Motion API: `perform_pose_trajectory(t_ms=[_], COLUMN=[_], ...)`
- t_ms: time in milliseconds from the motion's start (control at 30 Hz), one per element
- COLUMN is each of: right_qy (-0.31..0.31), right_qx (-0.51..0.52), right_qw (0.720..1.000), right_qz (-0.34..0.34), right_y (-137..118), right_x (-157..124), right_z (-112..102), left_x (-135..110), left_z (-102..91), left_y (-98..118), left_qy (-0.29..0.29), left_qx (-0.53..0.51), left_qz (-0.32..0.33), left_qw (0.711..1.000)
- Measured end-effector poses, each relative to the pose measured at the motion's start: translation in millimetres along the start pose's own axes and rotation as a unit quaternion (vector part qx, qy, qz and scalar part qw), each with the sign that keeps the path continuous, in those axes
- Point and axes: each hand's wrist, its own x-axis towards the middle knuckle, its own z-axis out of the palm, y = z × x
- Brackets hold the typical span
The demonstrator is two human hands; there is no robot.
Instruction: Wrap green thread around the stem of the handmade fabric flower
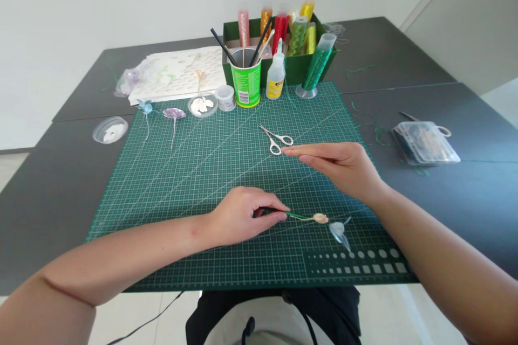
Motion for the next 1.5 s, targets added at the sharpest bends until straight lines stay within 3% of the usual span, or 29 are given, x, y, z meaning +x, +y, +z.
perform_pose_trajectory(t_ms=[500,667,800,1100,1367,1500], right_qy=[0.032,-0.015,-0.063,-0.092,-0.150,-0.209], right_qx=[-0.067,-0.092,-0.115,-0.109,-0.087,-0.056], right_qw=[0.996,0.992,0.986,0.985,0.980,0.973], right_qz=[0.048,0.079,0.106,0.101,0.093,0.077], right_y=[13.2,19.4,25.2,20.7,14.8,10.9], right_x=[0.7,4.7,6.5,7.1,4.3,2.3], right_z=[1.7,0.1,-1.6,-4.2,-2.8,-2.0], left_x=[0.4,-1.4,2.5,8.0,11.2,13.9], left_z=[0.5,-1.7,-4.1,-10.7,-12.7,-13.8], left_y=[0.6,-1.3,-4.2,-7.4,-17.2,-17.5], left_qy=[0.037,0.060,0.111,0.221,0.237,0.251], left_qx=[-0.107,-0.174,-0.241,-0.277,-0.311,-0.321], left_qz=[-0.022,-0.031,-0.068,-0.120,-0.127,-0.143], left_qw=[0.993,0.982,0.962,0.927,0.911,0.902])
